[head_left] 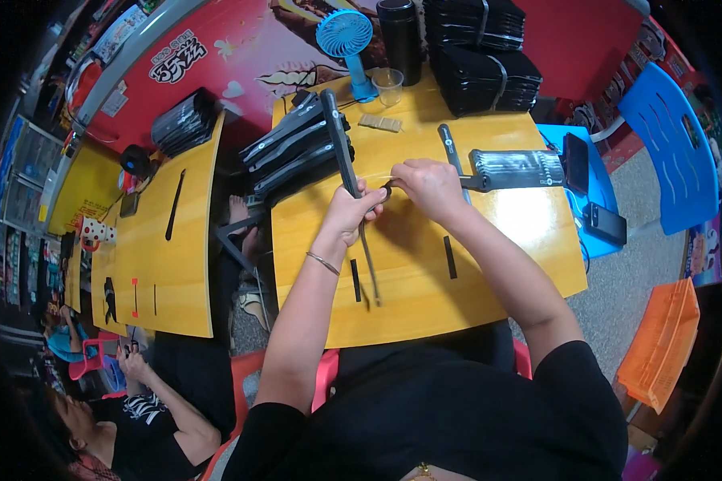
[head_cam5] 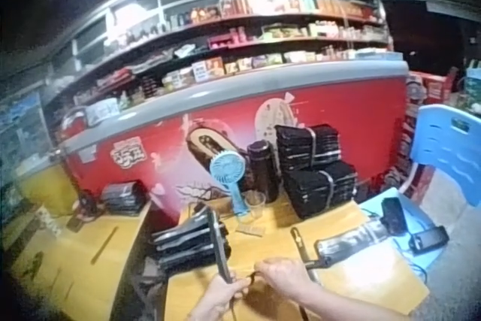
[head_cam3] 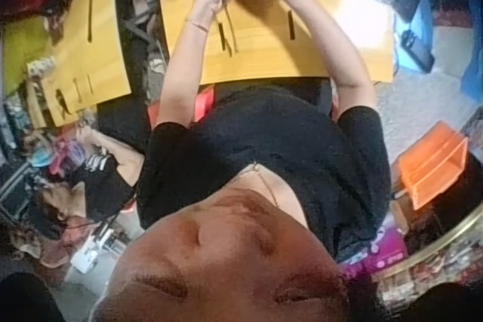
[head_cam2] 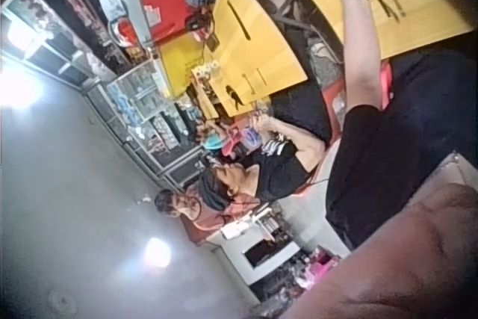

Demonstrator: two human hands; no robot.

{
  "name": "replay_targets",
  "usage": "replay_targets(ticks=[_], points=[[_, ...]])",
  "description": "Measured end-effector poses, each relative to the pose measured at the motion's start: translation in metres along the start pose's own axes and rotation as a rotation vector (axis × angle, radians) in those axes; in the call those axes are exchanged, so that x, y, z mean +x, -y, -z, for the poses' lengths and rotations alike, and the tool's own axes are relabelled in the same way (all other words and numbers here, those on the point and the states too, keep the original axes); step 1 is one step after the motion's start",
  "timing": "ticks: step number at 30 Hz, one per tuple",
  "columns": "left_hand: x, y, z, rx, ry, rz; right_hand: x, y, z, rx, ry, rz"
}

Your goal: Inspecting and organizing black fabric straps on a workbench.

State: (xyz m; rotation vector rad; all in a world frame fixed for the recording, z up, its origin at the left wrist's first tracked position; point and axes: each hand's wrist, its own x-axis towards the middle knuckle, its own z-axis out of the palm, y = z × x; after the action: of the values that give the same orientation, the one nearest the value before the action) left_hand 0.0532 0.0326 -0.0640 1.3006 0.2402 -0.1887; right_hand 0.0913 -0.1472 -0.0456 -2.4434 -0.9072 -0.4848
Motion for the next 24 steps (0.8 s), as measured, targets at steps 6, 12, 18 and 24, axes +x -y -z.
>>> replay_targets(ticks=[6, 12, 18, 24], points=[[-0.029, -0.024, -0.007, -0.104, 0.161, 0.070, 0.008, -0.036, 0.014, -0.053, -0.165, -0.065], [0.013, -0.009, -0.031, -0.015, -0.088, -0.180, 0.024, -0.038, 0.038, 0.086, -0.143, -0.171], [0.053, -0.005, -0.028, -0.030, -0.139, -0.018, 0.027, -0.044, 0.045, 0.099, -0.116, -0.245], [0.002, -0.038, -0.020, -0.246, 0.011, -0.135, 0.027, -0.044, 0.064, 0.171, -0.027, -0.339]])
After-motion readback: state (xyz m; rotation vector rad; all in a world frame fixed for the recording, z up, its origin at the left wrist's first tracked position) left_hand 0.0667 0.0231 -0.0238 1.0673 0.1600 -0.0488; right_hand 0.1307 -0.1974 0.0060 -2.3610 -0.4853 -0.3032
